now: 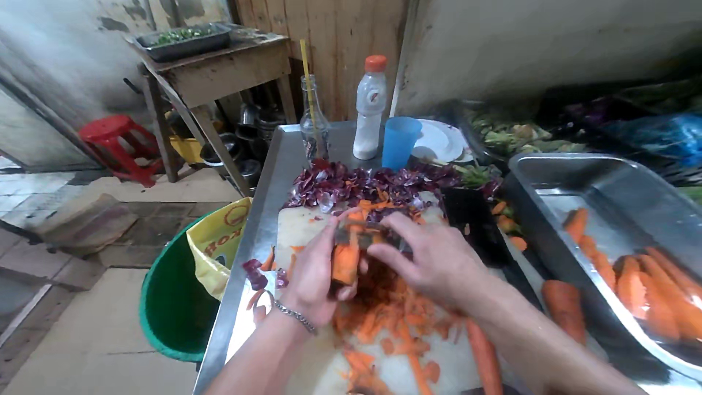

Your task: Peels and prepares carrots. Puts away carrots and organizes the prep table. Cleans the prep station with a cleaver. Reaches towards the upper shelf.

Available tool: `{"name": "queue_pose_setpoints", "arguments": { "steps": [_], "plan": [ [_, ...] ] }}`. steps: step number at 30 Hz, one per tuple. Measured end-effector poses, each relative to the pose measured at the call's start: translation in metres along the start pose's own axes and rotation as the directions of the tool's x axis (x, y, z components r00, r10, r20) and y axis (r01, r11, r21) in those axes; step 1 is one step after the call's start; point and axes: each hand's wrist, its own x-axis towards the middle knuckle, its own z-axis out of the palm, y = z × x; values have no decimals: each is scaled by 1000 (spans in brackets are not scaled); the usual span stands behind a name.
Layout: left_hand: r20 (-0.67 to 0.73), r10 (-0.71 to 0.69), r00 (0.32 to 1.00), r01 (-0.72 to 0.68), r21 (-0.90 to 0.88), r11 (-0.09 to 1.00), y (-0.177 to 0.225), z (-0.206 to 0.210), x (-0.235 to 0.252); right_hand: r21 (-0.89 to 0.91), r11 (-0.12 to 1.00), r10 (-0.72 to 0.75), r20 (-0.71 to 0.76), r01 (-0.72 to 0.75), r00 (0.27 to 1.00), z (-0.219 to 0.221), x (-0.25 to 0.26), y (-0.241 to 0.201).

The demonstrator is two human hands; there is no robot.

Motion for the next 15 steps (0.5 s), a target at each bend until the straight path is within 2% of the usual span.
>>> {"name": "queue_pose_setpoints", "arguments": {
  "steps": [3,5,7,9,12,15],
  "plan": [
    [104,5,995,-8,25,1000,-2,1,-2,5,972,236,32,-236,971,-11,9,18],
    [85,25,996,-27,19,999,-1,3,-1,63,950,303,31,-304,953,-15,7,23],
    [-17,29,999,-29,1,1000,1,5,1,126,962,242,35,-244,970,-13,2,14],
    [-138,16,990,-20,-24,1000,3,7,1,159,981,101,43,-106,994,-5,-8,-6],
    [-172,37,984,-52,-88,995,3,2,0,144,984,-101,-3,101,995,10,-18,-31],
    [-166,100,981,-116,-87,989,-1,-1,-1,98,981,-166,-50,170,985,13,-19,-34]
  ]
}}
